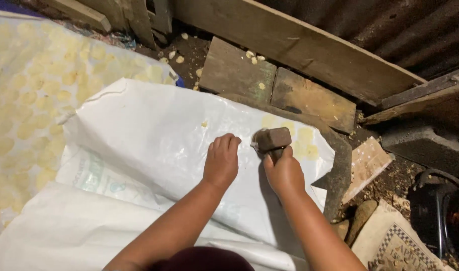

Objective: Peel roasted seeds and flatten the kernels with a mallet on a flat surface to create thin disks.

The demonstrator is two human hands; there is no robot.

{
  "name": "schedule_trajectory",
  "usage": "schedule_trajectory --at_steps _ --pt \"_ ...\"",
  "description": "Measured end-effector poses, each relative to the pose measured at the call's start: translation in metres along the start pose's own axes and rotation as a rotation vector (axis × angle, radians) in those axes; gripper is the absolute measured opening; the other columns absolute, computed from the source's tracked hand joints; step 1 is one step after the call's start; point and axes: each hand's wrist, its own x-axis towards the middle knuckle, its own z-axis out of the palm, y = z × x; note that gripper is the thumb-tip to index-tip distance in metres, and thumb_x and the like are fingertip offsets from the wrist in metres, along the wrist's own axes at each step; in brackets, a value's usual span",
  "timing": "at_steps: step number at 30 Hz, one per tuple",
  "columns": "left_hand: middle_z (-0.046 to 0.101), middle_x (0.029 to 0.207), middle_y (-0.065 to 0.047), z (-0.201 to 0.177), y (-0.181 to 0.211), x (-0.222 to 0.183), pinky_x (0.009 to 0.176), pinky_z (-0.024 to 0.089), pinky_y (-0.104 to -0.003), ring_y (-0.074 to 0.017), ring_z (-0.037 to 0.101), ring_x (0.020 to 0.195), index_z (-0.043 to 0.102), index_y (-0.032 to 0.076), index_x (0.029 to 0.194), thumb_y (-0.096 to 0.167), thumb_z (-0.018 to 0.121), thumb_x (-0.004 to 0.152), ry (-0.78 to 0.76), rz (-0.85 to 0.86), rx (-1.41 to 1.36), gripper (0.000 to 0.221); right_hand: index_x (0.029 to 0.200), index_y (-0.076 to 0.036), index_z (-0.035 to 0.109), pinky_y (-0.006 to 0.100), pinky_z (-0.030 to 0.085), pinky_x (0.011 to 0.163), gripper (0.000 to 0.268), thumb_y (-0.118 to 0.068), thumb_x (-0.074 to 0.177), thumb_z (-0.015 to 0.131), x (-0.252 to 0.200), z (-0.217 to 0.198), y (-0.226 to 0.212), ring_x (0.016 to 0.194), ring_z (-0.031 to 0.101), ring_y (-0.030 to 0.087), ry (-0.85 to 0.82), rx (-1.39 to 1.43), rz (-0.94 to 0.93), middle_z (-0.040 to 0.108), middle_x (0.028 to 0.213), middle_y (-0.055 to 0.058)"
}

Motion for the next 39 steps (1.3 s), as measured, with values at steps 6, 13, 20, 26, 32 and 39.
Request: schedule_trajectory --at_steps 6,13,20,26,32,39 --pt "0.055 0.117 -0.009 0.005 -0.004 -0.005 0.092 0.047 -0.039 -0.0275 0.058 0.115 0.052 0.012 0.120 -0.001 0.047 0.100 0.015 0.010 0.001 0.025 0.116 -0.002 0.062 0.056 0.058 0.086 0.052 -0.048 0.092 0.062 0.024 -0.065 -0.024 0.104 0.070 0.046 -0.013 0.021 -0.051 0.072 0.099 0.027" --pt "0.056 0.116 -0.008 -0.001 -0.004 0.007 0.092 0.047 -0.039 -0.0268 0.058 0.115 0.053 0.013 0.120 -0.002 0.047 0.100 0.011 0.024 0.003 0.026 0.121 -0.002 0.051 0.055 0.060 0.086 0.050 -0.045 0.096 0.058 0.039 -0.018 -0.014 0.103 0.072 0.044 -0.002 -0.030 0.016 0.071 0.102 0.028" --pt "0.055 0.116 -0.008 0.002 -0.005 0.002 0.091 0.048 -0.039 -0.0270 0.058 0.113 0.053 0.013 0.118 -0.001 0.047 0.099 0.001 0.014 -0.001 0.025 0.124 0.005 0.055 0.061 0.056 0.089 0.053 -0.040 0.095 0.060 0.027 -0.038 -0.035 0.107 0.068 0.051 -0.006 -0.002 -0.070 0.069 0.106 0.035" --pt "0.056 0.118 -0.010 -0.005 0.001 -0.004 0.093 0.048 -0.040 -0.0283 0.058 0.115 0.053 0.012 0.120 -0.002 0.047 0.098 -0.029 0.021 0.001 0.027 0.125 0.002 0.053 0.058 0.058 0.089 0.052 -0.041 0.097 0.057 0.019 -0.021 -0.027 0.108 0.069 0.047 -0.070 0.003 -0.017 0.070 0.108 0.031" --pt "0.059 0.121 -0.008 0.014 0.002 0.001 0.099 0.044 -0.044 -0.0292 0.057 0.108 0.060 0.010 0.116 -0.001 0.060 0.085 0.149 0.013 -0.093 0.032 0.132 -0.007 0.044 0.050 0.055 0.073 0.054 -0.034 0.089 0.064 -0.079 0.026 0.050 0.083 0.071 0.041 -0.020 0.066 0.002 0.074 0.095 0.018" --pt "0.060 0.118 -0.009 0.012 0.009 -0.005 0.101 0.045 -0.044 -0.0318 0.057 0.106 0.062 0.008 0.111 -0.002 0.058 0.086 0.187 0.036 -0.092 0.027 0.130 -0.010 0.047 0.046 0.051 0.086 0.053 -0.037 0.090 0.069 -0.124 -0.007 0.067 0.099 0.067 0.035 -0.156 0.101 -0.114 0.066 0.113 0.013"
